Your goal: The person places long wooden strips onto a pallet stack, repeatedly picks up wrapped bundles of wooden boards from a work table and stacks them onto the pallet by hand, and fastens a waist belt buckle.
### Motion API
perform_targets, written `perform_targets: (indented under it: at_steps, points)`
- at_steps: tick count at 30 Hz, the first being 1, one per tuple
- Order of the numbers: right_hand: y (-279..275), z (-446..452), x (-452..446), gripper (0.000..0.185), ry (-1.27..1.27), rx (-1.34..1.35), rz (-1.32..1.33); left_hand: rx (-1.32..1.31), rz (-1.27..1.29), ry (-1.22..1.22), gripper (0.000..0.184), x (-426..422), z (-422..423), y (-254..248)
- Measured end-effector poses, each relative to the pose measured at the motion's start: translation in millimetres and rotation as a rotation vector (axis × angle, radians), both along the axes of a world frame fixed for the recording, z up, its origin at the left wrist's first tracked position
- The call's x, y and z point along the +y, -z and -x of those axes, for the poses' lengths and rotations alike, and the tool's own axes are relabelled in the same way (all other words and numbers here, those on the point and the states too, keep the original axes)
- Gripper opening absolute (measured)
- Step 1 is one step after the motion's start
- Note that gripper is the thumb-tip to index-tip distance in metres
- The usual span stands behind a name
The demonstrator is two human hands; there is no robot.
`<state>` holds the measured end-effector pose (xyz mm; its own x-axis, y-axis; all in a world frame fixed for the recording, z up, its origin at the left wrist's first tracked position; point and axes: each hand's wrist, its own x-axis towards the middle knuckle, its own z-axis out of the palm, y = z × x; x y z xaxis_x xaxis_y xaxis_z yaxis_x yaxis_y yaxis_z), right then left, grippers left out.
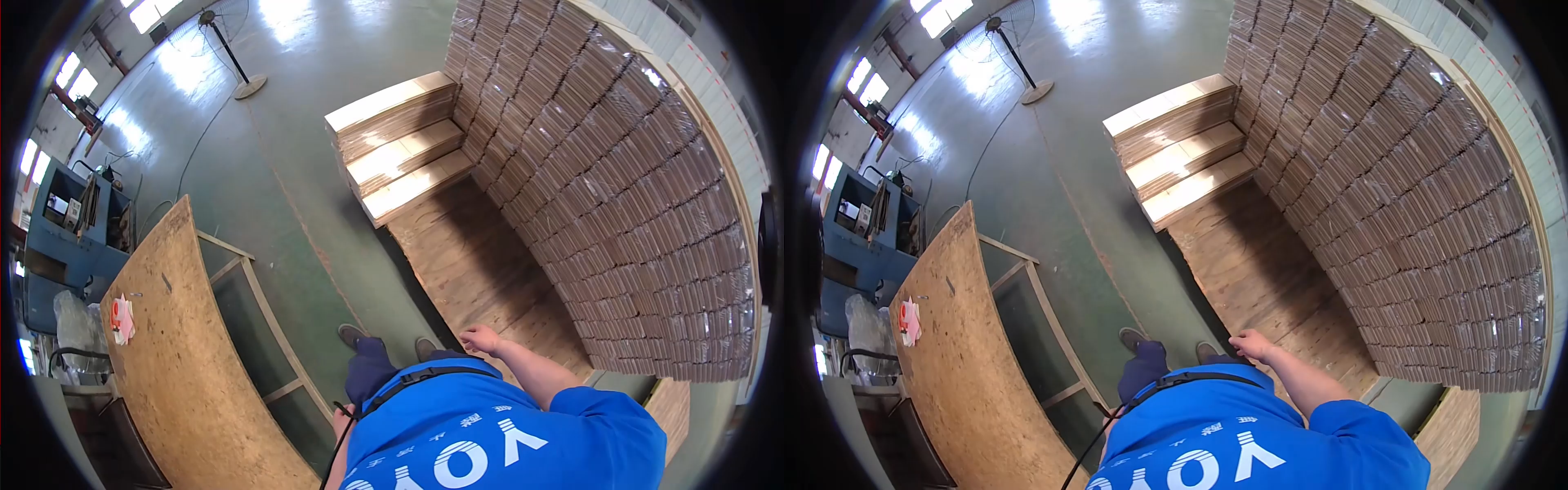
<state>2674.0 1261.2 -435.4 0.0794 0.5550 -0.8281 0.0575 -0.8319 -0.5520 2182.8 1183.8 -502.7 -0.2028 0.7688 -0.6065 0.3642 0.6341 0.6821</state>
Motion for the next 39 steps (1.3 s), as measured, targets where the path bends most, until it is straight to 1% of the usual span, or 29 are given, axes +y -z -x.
perform_targets:
  at_steps: [2,4,7,8,10,11,13,16,19,20,21,22,25,26,29,31,32,35,36,38,39]
  points:
    - [-4,10,26,0.044,-0.06,-0.019,0.007,-0.008,-0.007,-0.047,0.032,36,-7,-3]
    - [-5,21,49,0.043,-0.091,-0.043,0.028,-0.014,0.008,-0.103,0.033,87,-25,-27]
    - [-3,35,89,0.041,-0.091,-0.1,0.08,0.042,-0.062,-0.021,0.032,156,-19,-16]
    - [-7,38,104,0.039,-0.09,-0.132,0.105,-0.011,0.001,-0.051,0.031,177,-12,-8]
    - [-6,42,135,0.038,-0.079,-0.17,0.147,0.073,-0.069,-0.047,0.03,209,11,29]
    - [-6,46,149,0.038,-0.097,-0.196,0.178,0.114,-0.1,-0.046,0.03,224,19,37]
    - [-5,58,177,0.038,-0.136,-0.231,0.241,0.126,-0.035,0.011,0.03,252,40,48]
    - [-23,94,228,0.039,-0.044,-0.228,0.181,0.149,0.055,0.094,0.03,283,70,56]
    - [-31,123,276,0.043,-0.052,-0.258,0.121,0.16,0.116,0.161,0.03,325,86,30]
    - [-32,129,293,0.045,-0.034,-0.253,0.099,0.132,0.126,0.15,0.032,344,87,15]
    - [-32,133,311,0.047,-0.014,-0.25,0.077,0.133,0.128,0.176,0.033,362,91,12]
    - [-32,134,327,0.048,0.006,-0.247,0.057,0.133,0.134,0.203,0.034,378,96,12]
    - [-4,127,373,0.048,0.087,-0.385,-0.088,0.141,0.137,0.289,0.034,437,100,10]
    - [-45,130,414,0.049,0.034,-0.464,-0.081,0.142,0.146,0.319,0.033,458,103,16]
    - [-2,104,484,0.053,0.208,-0.578,-0.258,0.123,0.173,0.345,0.032,524,106,28]
    - [-21,88,559,0.057,0.287,-0.604,-0.304,0.093,0.197,0.336,0.032,575,105,31]
    - [-27,78,602,0.06,0.327,-0.614,-0.327,0.143,0.216,0.386,0.032,614,95,9]
    - [-15,40,713,0.059,0.241,-0.892,-0.425,0.208,0.259,0.462,0.031,694,102,44]
    - [-18,31,746,0.059,0.238,-0.897,-0.455,0.227,0.237,0.517,0.031,732,91,30]
    - [-35,9,811,0.061,0.237,-0.876,-0.49,0.198,0.16,0.456,0.032,805,68,13]
    - [-37,-4,839,0.061,0.211,-0.916,-0.491,0.169,0.114,0.416,0.032,840,49,10]
